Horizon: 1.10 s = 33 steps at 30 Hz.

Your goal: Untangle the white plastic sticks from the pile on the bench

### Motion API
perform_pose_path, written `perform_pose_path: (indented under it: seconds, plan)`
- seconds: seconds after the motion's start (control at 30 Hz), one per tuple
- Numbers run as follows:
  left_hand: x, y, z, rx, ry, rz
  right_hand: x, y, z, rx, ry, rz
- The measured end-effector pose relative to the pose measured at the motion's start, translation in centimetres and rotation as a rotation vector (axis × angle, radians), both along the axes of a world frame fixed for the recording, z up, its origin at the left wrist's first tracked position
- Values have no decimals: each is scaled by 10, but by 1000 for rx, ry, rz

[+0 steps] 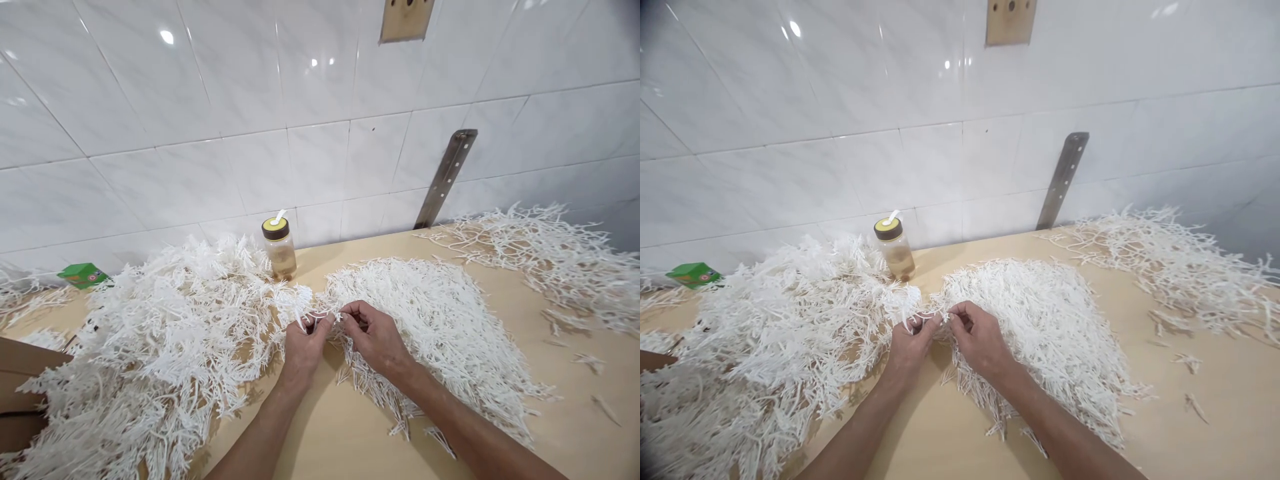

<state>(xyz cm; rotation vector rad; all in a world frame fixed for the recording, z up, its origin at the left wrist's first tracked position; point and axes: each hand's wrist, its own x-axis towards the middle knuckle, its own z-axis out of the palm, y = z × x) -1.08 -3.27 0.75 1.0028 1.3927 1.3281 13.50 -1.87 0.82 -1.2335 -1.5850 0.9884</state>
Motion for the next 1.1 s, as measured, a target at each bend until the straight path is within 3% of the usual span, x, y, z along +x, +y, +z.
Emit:
perform_pose_path:
  seconds: [0.23,0.43,0.73,0.83,0.97,1.1]
  plan:
    - [-2,0,-3,8,69,-25,-2,-1,-4,115,-56,-39]
    - [-2,-1,-1,21,117,-16,-2,-1,-5,64,-55,-33]
    - [6,-8,-10,97,305,146,-3,-3,-4,149,-203,-50]
    - [8,-11,-8,91,295,169,-4,-1,-5,188,-256,-100]
    - [7,-13,-3,93,238,130,1,6,-8,55,-228,-205]
    - [6,-11,1,144,112,106,5,10,-11,52,-154,-194]
